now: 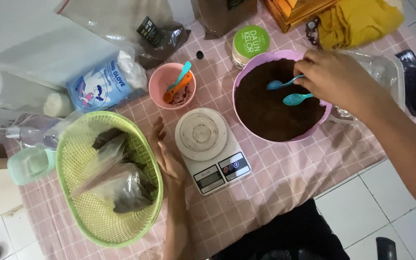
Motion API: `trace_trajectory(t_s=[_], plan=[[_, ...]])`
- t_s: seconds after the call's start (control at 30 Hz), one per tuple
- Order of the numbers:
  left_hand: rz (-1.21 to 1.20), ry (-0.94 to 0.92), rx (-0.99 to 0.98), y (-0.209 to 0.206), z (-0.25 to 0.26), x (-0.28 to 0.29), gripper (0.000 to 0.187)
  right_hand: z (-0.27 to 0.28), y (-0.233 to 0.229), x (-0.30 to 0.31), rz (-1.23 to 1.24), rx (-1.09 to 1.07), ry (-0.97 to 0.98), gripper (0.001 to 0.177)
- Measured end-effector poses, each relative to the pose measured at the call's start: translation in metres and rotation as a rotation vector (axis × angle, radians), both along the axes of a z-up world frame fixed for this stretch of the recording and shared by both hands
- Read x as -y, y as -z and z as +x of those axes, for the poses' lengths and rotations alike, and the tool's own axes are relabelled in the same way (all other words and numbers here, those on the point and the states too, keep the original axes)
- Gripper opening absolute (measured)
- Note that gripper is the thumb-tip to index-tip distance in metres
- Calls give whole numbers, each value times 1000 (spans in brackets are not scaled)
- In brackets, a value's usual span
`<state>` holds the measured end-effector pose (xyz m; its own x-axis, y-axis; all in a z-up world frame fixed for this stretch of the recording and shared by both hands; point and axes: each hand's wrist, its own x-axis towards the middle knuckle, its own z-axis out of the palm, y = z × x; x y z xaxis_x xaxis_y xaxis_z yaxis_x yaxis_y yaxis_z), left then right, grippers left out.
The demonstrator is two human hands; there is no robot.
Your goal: Scooping coffee grounds from a bowl into a small plastic bag on a digital scale for measurement.
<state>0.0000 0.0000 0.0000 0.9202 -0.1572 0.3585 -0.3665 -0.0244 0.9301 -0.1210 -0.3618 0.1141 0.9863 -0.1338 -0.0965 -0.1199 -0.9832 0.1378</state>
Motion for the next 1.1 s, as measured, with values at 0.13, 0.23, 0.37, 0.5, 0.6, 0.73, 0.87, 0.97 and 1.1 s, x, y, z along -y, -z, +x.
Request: trace_trajectory(t_s=[0.13,0.23,0.37,0.5,0.6,0.73,0.87,0.97,1.1], plan=[[-19,29,4,1,8,2,51,-2,0,-8,278,60,67,24],[-54,44,-46,12,14,0,61,-1,7,-9,366,303,-68,16],[-176,96,-118,15,16,-3,53,1,11,-20,472,604,-114,19],[-22,98,-124,-23,9,-6,54,5,4,-40,687,734,-66,17],[-85,87,-138,2,14,-7,51,6,11,-42,606,812,-148,21],[-59,89,-116,-5,13,-6,49,2,41,-43,403,829,-200,23],[-73,120,-156,-13,12,-6,42,-8,47,-70,472,822,-137,19],[-44,118,-175,-30,5,-8,43,-17,44,-88,440,813,-130,18],[-23,111,-148,-31,4,-7,43,-24,53,-91,439,798,-113,17]])
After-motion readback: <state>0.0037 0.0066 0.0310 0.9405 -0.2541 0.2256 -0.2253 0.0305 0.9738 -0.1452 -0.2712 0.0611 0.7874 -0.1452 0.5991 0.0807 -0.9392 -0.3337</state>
